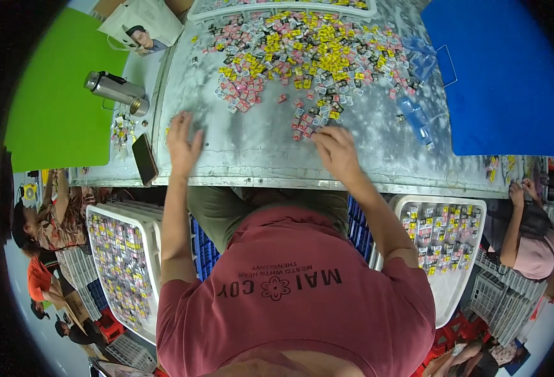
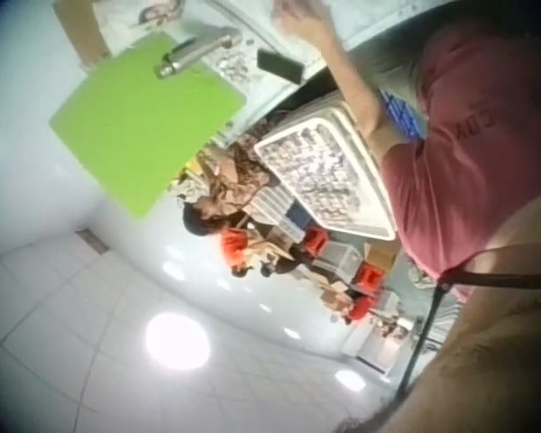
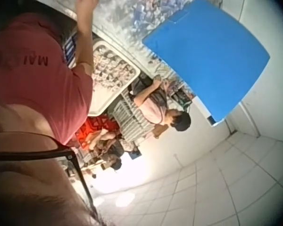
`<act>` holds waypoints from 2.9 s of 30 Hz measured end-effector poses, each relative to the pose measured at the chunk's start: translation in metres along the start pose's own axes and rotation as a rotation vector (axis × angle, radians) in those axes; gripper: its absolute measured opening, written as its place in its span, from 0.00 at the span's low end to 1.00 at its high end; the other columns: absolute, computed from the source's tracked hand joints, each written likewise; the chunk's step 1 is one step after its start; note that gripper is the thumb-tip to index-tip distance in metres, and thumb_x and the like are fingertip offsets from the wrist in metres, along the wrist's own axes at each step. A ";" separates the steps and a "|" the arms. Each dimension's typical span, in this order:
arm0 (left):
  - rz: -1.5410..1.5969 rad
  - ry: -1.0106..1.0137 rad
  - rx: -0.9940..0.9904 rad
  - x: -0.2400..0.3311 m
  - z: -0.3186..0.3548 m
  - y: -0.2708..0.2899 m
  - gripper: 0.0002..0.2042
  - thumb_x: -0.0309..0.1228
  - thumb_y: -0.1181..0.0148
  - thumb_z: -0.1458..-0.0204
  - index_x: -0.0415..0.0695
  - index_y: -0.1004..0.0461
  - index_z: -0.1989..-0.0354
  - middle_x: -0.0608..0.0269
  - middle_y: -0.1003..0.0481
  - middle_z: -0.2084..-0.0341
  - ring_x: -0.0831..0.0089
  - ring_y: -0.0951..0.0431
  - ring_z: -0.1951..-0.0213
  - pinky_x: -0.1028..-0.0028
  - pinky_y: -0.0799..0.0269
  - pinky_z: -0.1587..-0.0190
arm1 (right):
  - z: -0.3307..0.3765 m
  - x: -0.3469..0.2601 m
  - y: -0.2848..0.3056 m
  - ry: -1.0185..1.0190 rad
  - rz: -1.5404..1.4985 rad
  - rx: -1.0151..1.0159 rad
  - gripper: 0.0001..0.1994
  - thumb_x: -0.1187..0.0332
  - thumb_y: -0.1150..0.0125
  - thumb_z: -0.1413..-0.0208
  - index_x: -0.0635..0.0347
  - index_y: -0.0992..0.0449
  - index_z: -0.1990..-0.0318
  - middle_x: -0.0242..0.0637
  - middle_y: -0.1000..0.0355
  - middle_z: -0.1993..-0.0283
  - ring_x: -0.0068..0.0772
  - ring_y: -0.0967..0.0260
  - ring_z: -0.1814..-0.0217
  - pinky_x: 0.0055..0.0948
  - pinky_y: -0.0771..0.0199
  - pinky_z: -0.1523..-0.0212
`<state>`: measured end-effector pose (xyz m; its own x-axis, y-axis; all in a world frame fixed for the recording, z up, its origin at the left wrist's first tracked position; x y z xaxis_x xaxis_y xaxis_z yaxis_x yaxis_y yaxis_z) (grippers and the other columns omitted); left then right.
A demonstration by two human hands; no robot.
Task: Sort small colorful toy pieces from a pile and place them into specific compartments of a plastic tray.
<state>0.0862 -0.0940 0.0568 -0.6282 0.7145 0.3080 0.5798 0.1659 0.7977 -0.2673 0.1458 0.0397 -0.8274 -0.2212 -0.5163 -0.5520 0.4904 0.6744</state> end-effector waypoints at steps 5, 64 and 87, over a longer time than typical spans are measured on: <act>0.308 -0.215 -0.145 0.101 -0.018 -0.066 0.17 0.25 0.34 0.48 0.44 0.20 0.48 0.54 0.26 0.40 0.48 0.27 0.40 0.56 0.32 0.36 | -0.019 0.024 0.000 -0.099 0.073 -0.011 0.13 0.75 0.32 0.46 0.58 0.17 0.52 0.39 0.23 0.48 0.47 0.26 0.46 0.41 0.27 0.45; 0.541 -0.078 -0.417 0.160 -0.067 -0.134 0.16 0.26 0.30 0.52 0.41 0.18 0.52 0.53 0.23 0.57 0.58 0.19 0.61 0.65 0.21 0.56 | -0.053 0.046 -0.011 -0.341 -0.071 -0.089 0.16 0.72 0.30 0.48 0.60 0.20 0.51 0.48 0.20 0.56 0.52 0.23 0.53 0.45 0.24 0.51; 0.568 -0.029 -0.362 0.145 -0.037 -0.113 0.15 0.24 0.29 0.51 0.41 0.17 0.54 0.57 0.24 0.58 0.67 0.20 0.67 0.69 0.22 0.62 | -0.069 0.026 -0.012 0.158 0.106 -0.387 0.17 0.78 0.37 0.50 0.50 0.16 0.53 0.32 0.24 0.53 0.40 0.29 0.47 0.41 0.32 0.45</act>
<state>-0.0901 -0.0342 0.0305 -0.2597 0.6421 0.7213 0.6026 -0.4759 0.6406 -0.2893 0.0759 0.0548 -0.8706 -0.3280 -0.3666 -0.4365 0.1715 0.8832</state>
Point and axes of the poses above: each hand's wrist, its own z-axis away from the middle knuckle, its own y-axis out of the back of the hand, x = y × z, the point moved 3 cm from there along -z, towards the middle knuckle
